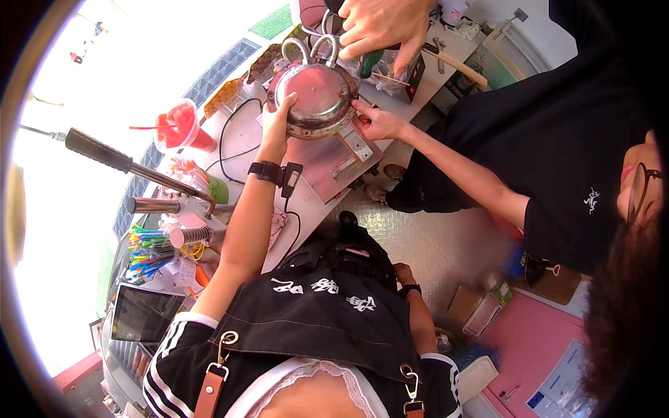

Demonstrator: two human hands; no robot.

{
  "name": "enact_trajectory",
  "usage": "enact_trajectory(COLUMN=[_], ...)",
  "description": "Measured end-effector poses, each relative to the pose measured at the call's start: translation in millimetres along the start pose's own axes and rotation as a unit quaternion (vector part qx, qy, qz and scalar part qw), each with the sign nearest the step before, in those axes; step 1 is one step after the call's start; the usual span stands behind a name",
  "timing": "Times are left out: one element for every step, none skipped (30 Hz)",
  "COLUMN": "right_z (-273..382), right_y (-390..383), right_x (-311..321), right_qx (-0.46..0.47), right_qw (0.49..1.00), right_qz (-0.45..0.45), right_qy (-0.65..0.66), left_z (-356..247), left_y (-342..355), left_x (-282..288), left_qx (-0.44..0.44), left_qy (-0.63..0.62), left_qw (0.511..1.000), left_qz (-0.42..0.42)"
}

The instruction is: The person holds a metal waffle iron component while another person uses a screwdriver to tighten screws on the device.

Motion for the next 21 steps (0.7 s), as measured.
enact_trajectory(right_z=[1,1,2,0,0,0,1,1,1,-4,-9,-14,-12,-11,-10,-11,-12,-14,-11,-6,-2], right_y=[0,0,0,1,2,3,3,4,4,6,9,11,11,12,12,12,12,11,10,9,7], right_x=[0,-1,-1,0,0,-1,-1,-2,-2,-2,-3,-5,-5,-5,-6,-6,-6,-6,-5,-4,-3], right_qx=[0.0,-0.011,-0.023,-0.023,-0.005,0.013,0.014,0.005,-0.003,-0.004,0.033,0.069,0.07,0.063,0.055,0.055,0.05,0.044,0.044,0.056,0.068], right_qw=[1.0,1.0,0.999,0.999,1.0,0.999,0.999,0.999,1.0,1.0,0.997,0.992,0.992,0.991,0.991,0.991,0.993,0.994,0.994,0.993,0.992], right_qz=[0.001,-0.002,-0.005,-0.005,0.0,0.005,0.006,0.002,-0.002,-0.002,-0.003,-0.004,-0.003,0.004,0.011,0.011,0.01,0.009,0.01,0.01,0.011], right_qy=[0.0,0.016,0.033,0.033,-0.008,-0.048,-0.048,-0.037,-0.026,-0.026,-0.067,-0.108,-0.109,-0.114,-0.119,-0.12,-0.108,-0.097,-0.097,-0.102,-0.108], left_z=[0,0,0,0,0,0,0,1,1,1,0,0,-1,-1,-1,-1,0,0,1,2,2], left_y=[0,0,0,0,0,0,0,0,0,0,-1,-2,-2,-3,-3,-2,-2,-1,0,2,3], left_x=[0,1,1,1,1,1,2,3,4,3,0,-2,-1,0,0,1,1,1,2,2,3], left_qx=[0.0,-0.001,-0.001,-0.001,0.003,0.006,0.005,0.006,0.006,0.006,0.009,0.011,0.01,0.01,0.01,0.01,0.007,0.005,0.005,-0.002,-0.008], left_qy=[0.0,0.0,0.0,0.0,0.003,0.006,0.006,0.006,0.007,0.006,0.005,0.004,0.005,0.007,0.008,0.008,0.005,0.002,0.002,0.003,0.003], left_qw=[1.0,1.0,1.0,1.0,1.0,1.0,1.0,1.0,1.0,1.0,1.0,1.0,1.0,1.0,1.0,1.0,1.0,1.0,1.0,1.0,1.0], left_qz=[0.0,0.001,0.002,0.003,0.001,0.0,-0.001,-0.001,0.0,0.0,0.0,0.001,-0.001,-0.002,-0.004,-0.004,-0.002,-0.001,-0.001,0.0,0.0])
Point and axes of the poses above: each hand's wrist, its own y-axis towards the middle knuckle, its own x-axis out of the back of the hand, z = x × y, the point moved 5 cm from there along y, towards the middle knuckle, and after that the axes turned 2 degrees about y, right-handed, at the moved point
